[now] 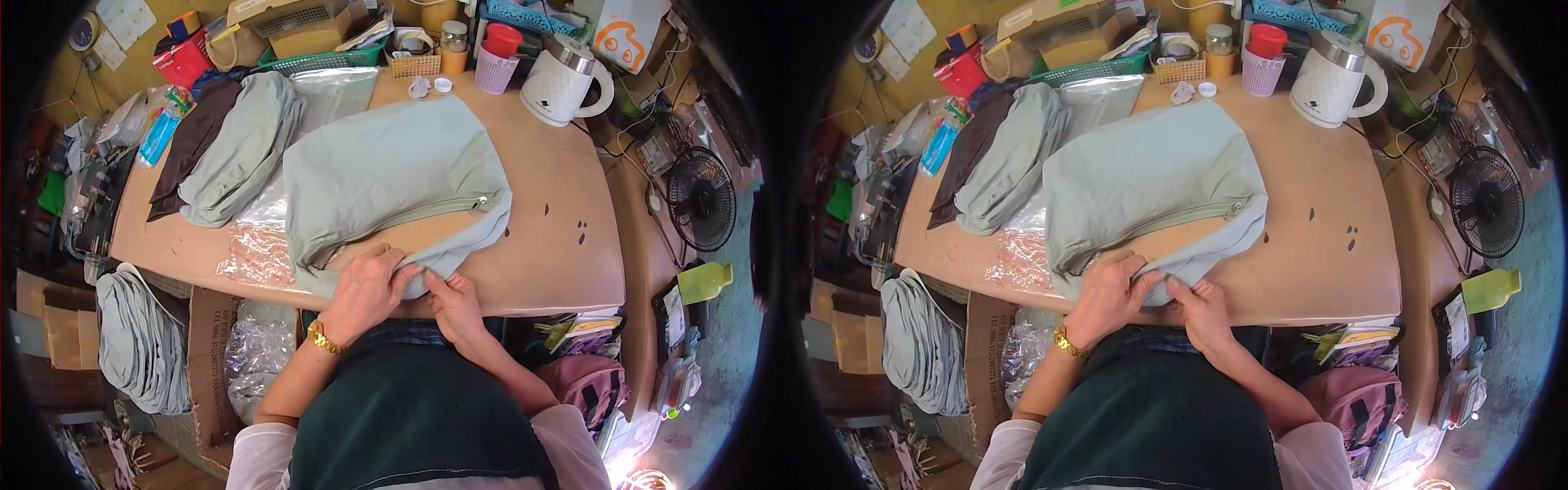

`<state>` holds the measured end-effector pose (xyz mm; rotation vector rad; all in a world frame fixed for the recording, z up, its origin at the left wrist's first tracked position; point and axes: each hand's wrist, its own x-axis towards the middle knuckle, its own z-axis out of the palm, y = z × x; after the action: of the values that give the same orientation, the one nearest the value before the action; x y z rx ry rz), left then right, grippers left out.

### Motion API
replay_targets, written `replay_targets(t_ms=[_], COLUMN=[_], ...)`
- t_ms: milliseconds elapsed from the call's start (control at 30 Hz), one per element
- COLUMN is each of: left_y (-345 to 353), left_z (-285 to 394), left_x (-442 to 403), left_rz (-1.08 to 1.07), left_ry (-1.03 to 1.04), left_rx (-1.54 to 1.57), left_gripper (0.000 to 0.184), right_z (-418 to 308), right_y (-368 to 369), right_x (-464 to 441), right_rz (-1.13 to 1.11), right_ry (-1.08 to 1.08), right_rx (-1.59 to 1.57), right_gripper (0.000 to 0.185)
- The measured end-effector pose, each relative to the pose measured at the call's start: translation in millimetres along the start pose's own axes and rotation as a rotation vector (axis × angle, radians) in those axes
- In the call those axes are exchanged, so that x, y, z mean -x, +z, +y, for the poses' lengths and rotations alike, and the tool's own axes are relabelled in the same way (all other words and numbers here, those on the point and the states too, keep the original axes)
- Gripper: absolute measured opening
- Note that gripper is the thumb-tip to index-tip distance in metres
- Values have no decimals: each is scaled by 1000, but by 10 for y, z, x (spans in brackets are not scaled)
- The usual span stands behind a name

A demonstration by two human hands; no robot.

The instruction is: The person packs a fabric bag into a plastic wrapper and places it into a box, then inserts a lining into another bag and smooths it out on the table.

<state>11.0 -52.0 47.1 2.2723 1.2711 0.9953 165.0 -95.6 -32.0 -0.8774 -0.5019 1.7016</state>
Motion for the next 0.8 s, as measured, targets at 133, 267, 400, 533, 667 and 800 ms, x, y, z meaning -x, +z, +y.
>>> replay_targets(t_ms=[133,267,400,533,667,800], left_y=[-53,-71,-141,-220,-613,-523], left_z=[9,-90,-186,2,-530,-943], left_x=[-33,-38,-75,-87,243,130], left_rz=[-178,-171,-220,-160,213,-215], left_ry=[-146,-107,73,286,-388,-679], left_rx=[-56,-113,-127,-26,-483,48], left_gripper=[35,33,31,34,50,52], right_z=[-8,-247,-838,-857,-1032,-938], right_y=[61,-276,445,220,-12,21], right_x=[2,28,466,-16,-109,-138], right_rz=[10,-351,-183,-177,-201,-163], right_ry=[-114,224,-187,-901,-775,-807], right_rx=[-3,136,1468,1685,1693,1684], right_gripper=[17,18,19,18,11,9])
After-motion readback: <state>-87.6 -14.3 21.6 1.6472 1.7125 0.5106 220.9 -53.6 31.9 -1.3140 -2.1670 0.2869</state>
